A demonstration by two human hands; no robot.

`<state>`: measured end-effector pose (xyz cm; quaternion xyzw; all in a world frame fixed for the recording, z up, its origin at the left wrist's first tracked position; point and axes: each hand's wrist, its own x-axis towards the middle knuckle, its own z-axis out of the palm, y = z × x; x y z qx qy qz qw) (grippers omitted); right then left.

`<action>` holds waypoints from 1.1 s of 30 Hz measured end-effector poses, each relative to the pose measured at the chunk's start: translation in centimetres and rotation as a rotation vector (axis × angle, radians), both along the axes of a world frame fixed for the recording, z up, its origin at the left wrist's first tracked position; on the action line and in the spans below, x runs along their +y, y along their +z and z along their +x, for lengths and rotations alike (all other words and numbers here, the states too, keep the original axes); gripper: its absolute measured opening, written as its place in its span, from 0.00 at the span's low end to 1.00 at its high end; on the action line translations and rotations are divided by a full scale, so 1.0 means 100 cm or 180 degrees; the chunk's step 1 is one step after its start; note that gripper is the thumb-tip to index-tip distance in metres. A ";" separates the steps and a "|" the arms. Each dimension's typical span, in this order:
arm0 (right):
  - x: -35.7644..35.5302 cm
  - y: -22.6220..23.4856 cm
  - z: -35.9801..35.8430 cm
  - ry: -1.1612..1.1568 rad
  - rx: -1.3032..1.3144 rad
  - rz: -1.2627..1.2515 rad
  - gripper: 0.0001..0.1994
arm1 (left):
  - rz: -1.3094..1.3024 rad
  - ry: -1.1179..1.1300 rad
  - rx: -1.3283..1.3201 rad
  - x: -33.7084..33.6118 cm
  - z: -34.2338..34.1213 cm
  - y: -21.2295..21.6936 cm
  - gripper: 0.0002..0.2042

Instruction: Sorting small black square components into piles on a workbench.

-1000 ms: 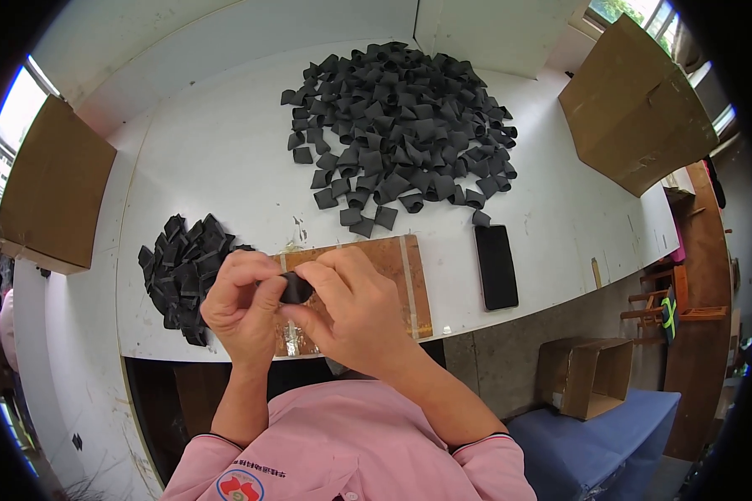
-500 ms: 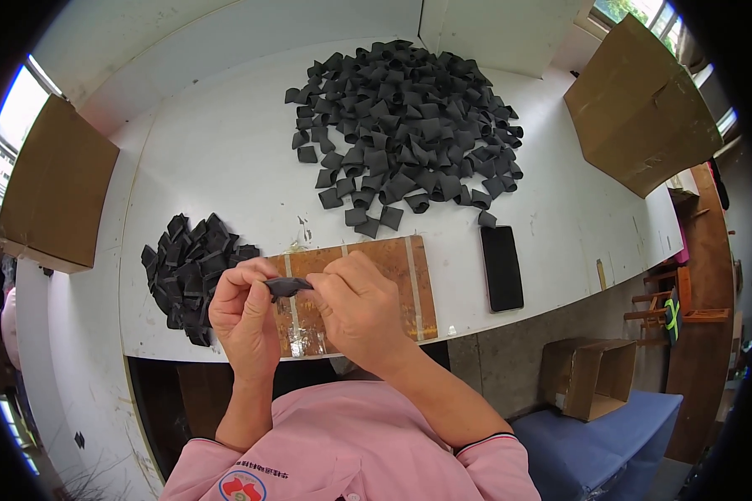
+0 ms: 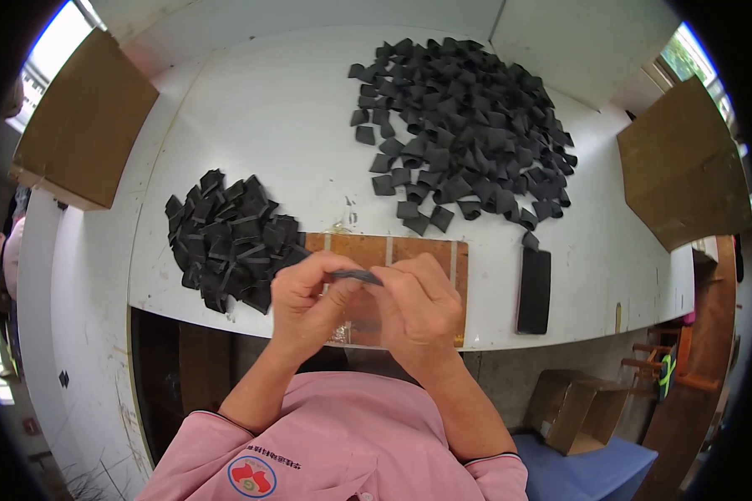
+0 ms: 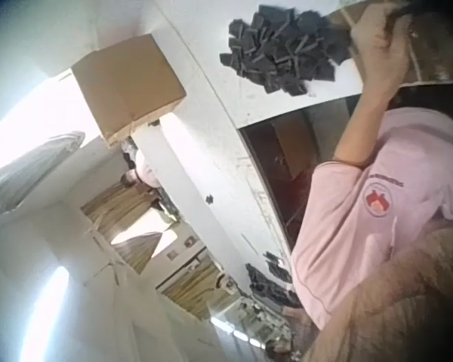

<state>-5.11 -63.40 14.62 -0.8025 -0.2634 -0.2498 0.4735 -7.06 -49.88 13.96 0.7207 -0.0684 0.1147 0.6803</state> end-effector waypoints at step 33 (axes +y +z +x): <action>-0.009 -0.039 -0.052 0.0989 0.3254 0.0048 0.10 | 0.3991 0.0907 0.0141 0.089 0.030 -0.121 0.06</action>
